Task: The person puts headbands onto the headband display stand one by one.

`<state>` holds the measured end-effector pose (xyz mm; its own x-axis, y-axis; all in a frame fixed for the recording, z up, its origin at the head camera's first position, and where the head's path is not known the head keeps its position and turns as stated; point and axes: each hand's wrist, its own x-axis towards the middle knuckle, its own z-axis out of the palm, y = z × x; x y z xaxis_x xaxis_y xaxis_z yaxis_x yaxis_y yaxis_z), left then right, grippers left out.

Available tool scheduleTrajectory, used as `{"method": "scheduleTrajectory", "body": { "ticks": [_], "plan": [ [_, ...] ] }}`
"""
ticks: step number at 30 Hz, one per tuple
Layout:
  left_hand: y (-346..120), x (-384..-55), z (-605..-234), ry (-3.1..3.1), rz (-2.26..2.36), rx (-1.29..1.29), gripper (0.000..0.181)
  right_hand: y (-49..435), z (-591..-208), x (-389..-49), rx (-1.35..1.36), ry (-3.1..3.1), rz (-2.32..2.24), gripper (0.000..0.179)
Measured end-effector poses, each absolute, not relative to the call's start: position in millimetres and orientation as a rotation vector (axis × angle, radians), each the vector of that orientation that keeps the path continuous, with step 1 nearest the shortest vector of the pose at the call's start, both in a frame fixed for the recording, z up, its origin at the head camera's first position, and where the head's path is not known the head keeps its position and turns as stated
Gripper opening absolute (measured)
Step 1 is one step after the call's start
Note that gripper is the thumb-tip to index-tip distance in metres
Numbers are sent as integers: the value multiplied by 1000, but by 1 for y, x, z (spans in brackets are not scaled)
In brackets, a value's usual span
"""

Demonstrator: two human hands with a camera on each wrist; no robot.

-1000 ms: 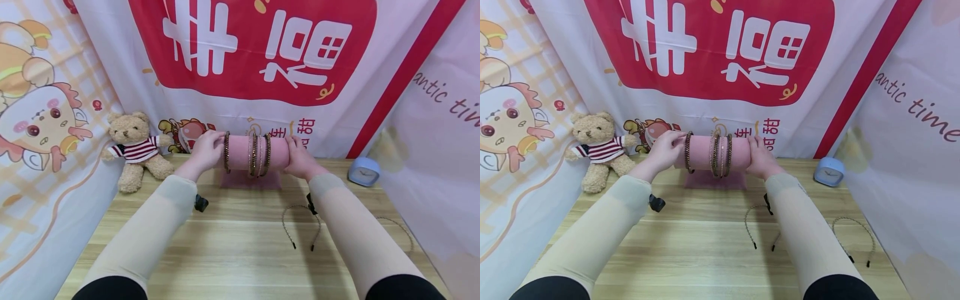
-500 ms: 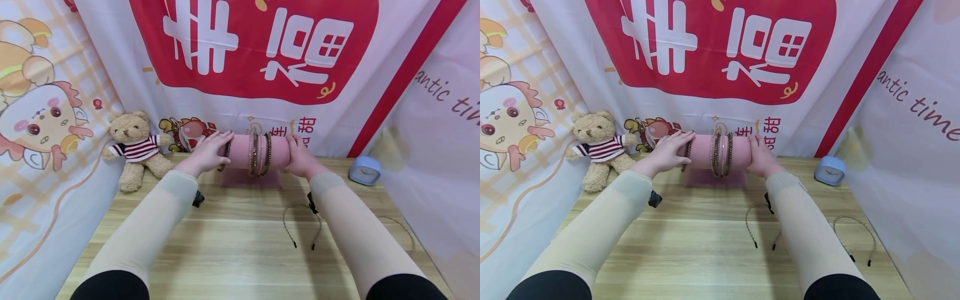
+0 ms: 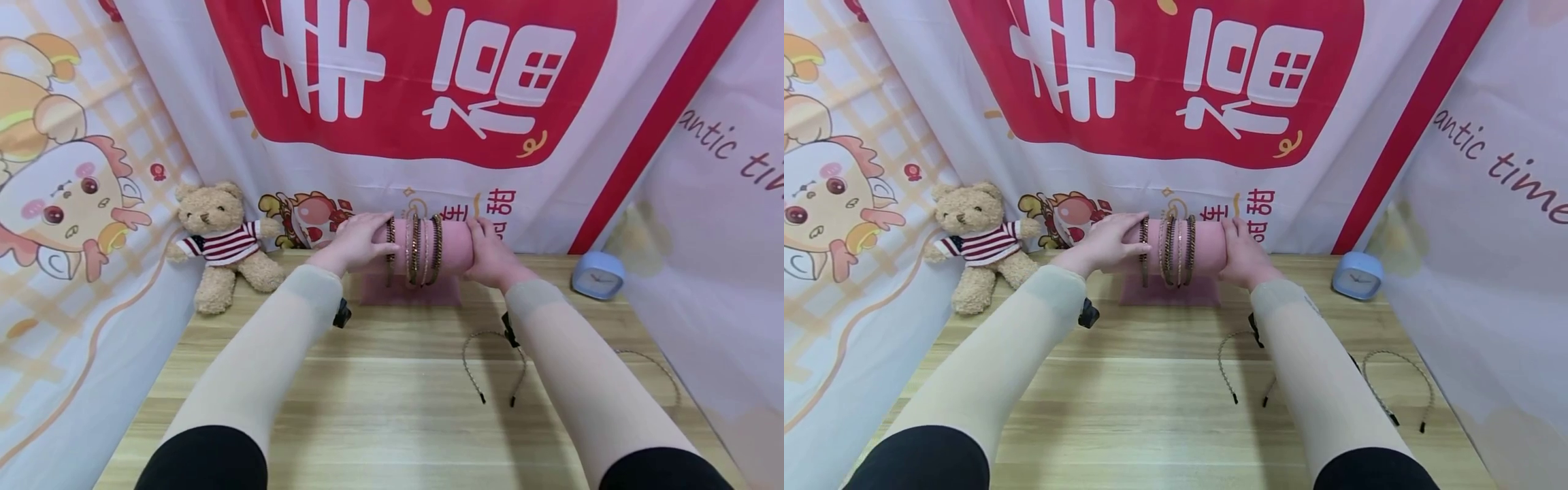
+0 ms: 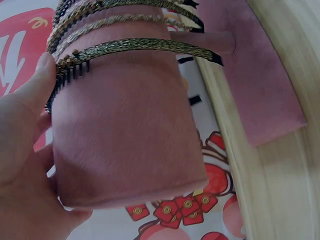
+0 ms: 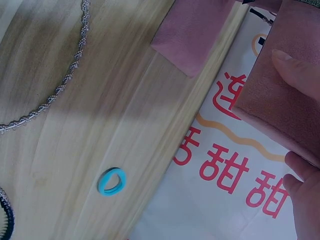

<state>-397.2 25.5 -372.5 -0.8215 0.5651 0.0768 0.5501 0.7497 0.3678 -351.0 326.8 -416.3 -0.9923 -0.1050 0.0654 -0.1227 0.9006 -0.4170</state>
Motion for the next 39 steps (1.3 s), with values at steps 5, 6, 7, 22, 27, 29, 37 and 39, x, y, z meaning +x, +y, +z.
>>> {"method": "scheduleTrajectory", "body": {
  "ticks": [5, 6, 7, 22, 27, 29, 37, 39],
  "plan": [
    [28, -395, -379, 2938, 577, 912, 77, 324, -417, -352, 184, -3017, 664, 128],
    [28, -395, -379, 2945, 570, 912, 76, 324, -417, -351, 184, -3018, 663, 128],
    [29, -395, -380, 2951, 561, 912, 76, 324, -417, -351, 182, -3019, 663, 129],
    [30, -395, -383, 2942, 676, 859, 80, 320, -412, -346, 173, -3020, 649, 130],
    [20, -389, -391, 2717, 1513, 686, 73, 321, -412, -347, 185, -3031, 653, 128],
    [18, -376, -397, 2667, 1810, 612, 66, 322, -412, -348, 179, -3037, 646, 128],
    [40, -292, -436, 2826, 2337, 551, 21, 323, -412, -347, 149, -3046, 663, 128],
    [49, -279, -449, 2810, 2223, 616, 17, 324, -413, -347, 148, -3040, 675, 128]
  ]
}}
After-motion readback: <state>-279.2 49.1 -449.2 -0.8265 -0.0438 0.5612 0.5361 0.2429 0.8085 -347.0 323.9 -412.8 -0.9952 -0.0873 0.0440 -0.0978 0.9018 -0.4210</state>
